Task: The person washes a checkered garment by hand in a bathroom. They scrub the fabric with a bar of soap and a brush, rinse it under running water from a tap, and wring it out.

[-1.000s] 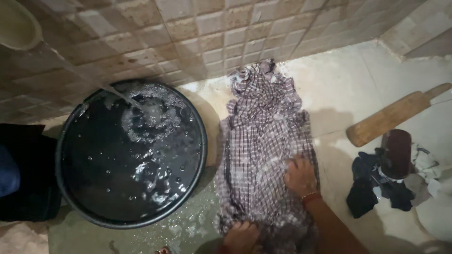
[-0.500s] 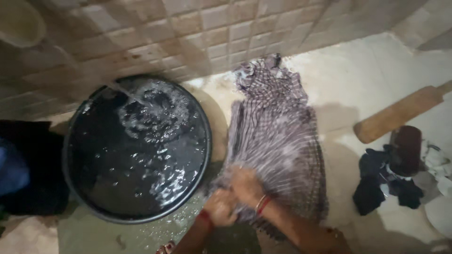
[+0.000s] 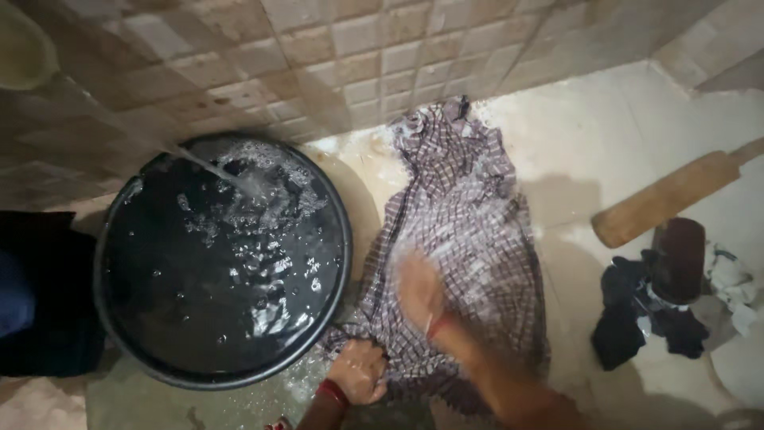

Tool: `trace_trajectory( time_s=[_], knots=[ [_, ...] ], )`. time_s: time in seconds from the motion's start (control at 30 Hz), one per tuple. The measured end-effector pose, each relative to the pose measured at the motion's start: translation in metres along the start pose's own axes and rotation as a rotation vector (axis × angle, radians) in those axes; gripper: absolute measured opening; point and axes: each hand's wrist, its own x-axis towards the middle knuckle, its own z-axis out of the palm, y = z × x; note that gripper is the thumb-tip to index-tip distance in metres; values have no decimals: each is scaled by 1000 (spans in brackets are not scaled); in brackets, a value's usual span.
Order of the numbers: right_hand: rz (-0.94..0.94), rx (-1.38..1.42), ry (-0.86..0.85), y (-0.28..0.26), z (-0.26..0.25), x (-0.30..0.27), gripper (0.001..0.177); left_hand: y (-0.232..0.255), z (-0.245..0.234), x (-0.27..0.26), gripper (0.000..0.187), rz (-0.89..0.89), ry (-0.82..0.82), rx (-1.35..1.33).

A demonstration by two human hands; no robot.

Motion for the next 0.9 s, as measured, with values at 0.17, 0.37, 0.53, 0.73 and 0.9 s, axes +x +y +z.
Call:
trace_trajectory(
  time_s=[0.17,0.37,0.53,0.73,0.9],
  knots=[
    [-783,148,-185,3,-40,-20,21,-2,9,0,22,-23,-31,39],
    [-107,-553,196,122,-52,111,49,0,6,0,19,-57,19,21],
    [-357,-141,132,171,-77,18,46,10,-18,6,34,-71,-250,61],
    [118,-470,-105,237,-121,-58,59,2,-50,86,70,-321,-257,88],
    [256,-384,-140,172,-103,-4,29,1,-46,135,42,-470,-133,71]
  ],
)
